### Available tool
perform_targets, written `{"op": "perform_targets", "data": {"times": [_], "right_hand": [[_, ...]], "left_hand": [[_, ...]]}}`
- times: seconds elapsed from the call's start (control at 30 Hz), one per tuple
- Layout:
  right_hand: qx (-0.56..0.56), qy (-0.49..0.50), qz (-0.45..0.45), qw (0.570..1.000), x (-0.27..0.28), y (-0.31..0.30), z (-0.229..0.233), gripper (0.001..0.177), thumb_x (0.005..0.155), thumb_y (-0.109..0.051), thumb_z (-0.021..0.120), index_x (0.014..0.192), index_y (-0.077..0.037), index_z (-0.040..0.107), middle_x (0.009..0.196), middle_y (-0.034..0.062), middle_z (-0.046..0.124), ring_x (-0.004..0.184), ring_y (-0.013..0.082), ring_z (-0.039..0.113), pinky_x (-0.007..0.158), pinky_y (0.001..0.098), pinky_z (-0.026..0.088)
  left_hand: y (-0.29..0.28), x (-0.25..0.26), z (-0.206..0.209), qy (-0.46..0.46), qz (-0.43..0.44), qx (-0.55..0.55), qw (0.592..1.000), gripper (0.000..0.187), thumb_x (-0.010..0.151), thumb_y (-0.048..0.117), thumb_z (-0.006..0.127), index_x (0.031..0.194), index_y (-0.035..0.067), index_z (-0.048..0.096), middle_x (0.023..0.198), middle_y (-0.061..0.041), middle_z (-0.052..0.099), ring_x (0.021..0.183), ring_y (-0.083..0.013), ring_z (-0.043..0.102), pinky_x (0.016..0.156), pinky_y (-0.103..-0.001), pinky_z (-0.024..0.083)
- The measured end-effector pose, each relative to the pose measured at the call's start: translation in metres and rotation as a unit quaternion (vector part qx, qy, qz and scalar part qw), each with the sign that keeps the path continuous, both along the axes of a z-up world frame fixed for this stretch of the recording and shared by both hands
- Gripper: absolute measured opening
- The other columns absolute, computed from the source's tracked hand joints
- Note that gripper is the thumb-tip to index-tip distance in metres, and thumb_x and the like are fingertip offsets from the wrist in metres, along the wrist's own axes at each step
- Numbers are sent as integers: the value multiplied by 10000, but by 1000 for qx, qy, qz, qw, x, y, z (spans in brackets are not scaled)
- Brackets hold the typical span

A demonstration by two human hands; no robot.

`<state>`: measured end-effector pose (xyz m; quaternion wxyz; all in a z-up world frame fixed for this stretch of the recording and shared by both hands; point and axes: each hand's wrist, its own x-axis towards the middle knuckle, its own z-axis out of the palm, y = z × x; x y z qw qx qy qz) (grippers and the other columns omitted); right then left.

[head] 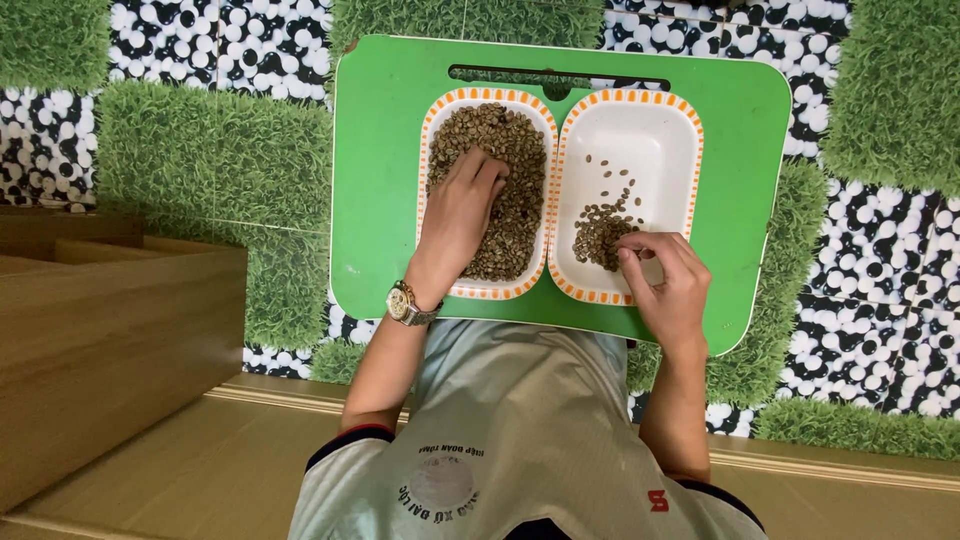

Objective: The person sorts coffee beans by picking them up from a tray and transferring them by hand into a different tray, using both hands to scoop and place the beans.

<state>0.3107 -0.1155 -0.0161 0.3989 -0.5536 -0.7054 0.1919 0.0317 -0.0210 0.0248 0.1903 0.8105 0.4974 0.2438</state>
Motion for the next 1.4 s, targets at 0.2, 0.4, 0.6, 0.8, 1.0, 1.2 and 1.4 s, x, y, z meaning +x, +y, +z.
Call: {"op": "perform_targets", "data": {"times": [0.2, 0.4, 0.6, 0.8, 1.0, 1.2, 1.4], "right_hand": [[-6, 2, 1, 1000, -2, 0, 2, 52, 1000, -22, 724, 1040, -53, 737, 928, 103, 754, 799, 326, 673, 709, 436, 549], [-49, 45, -23, 998, -12, 0, -3, 131, 1007, -73, 724, 1129, -31, 707, 944, 99, 763, 788, 259, 694, 763, 408, 556], [-75, 101, -46, 991, -16, 5, -9, 217, 991, -60, 727, 1187, -2, 655, 946, 129, 756, 807, 248, 712, 804, 418, 558], [-87, 138, -69, 984, -13, 3, -13, 158, 987, -53, 728, 1131, -12, 679, 925, 118, 746, 807, 204, 711, 802, 388, 562], [-76, 142, -71, 984, -11, 3, -14, 73, 981, -33, 750, 1043, -14, 718, 931, 128, 748, 812, 243, 728, 783, 382, 579], [-71, 123, -64, 988, -8, 6, -12, 84, 977, -44, 763, 1046, -23, 721, 912, 118, 729, 795, 231, 705, 781, 394, 571], [-87, 140, -74, 984, -12, 4, -15, 236, 944, -37, 762, 1155, 8, 664, 914, 142, 719, 790, 221, 691, 796, 424, 571]], "left_hand": [[-3, 6, 11, -62, 9, -45, 997, 145, 1019, -6, 584, 1097, 9, 705, 944, -84, 619, 924, -245, 691, 662, -307, 596], [-21, 47, 7, -362, 24, -348, 864, 334, 1103, 157, 396, 1192, -38, 653, 978, -151, 610, 916, -214, 638, 793, -360, 580], [-33, 79, 6, -191, -186, 12, 964, 126, 1031, -66, 496, 1089, -43, 605, 874, -95, 528, 826, -322, 609, 760, -353, 561], [-32, 86, 13, -162, -179, 41, 969, 119, 1039, -40, 509, 1122, -29, 594, 880, -128, 530, 811, -276, 604, 764, -358, 551], [-37, 88, 3, -117, -166, 37, 978, 223, 1041, -10, 568, 1261, -45, 555, 991, -184, 600, 932, -333, 675, 814, -413, 599], [-40, 90, -9, -77, -165, 87, 979, 292, 1000, -85, 585, 1284, -38, 539, 1008, -177, 599, 972, -334, 681, 828, -407, 608], [-43, 91, -3, -60, -180, 87, 978, 418, 912, -183, 634, 1293, -36, 542, 1059, -165, 604, 1064, -342, 668, 855, -385, 608]]}}
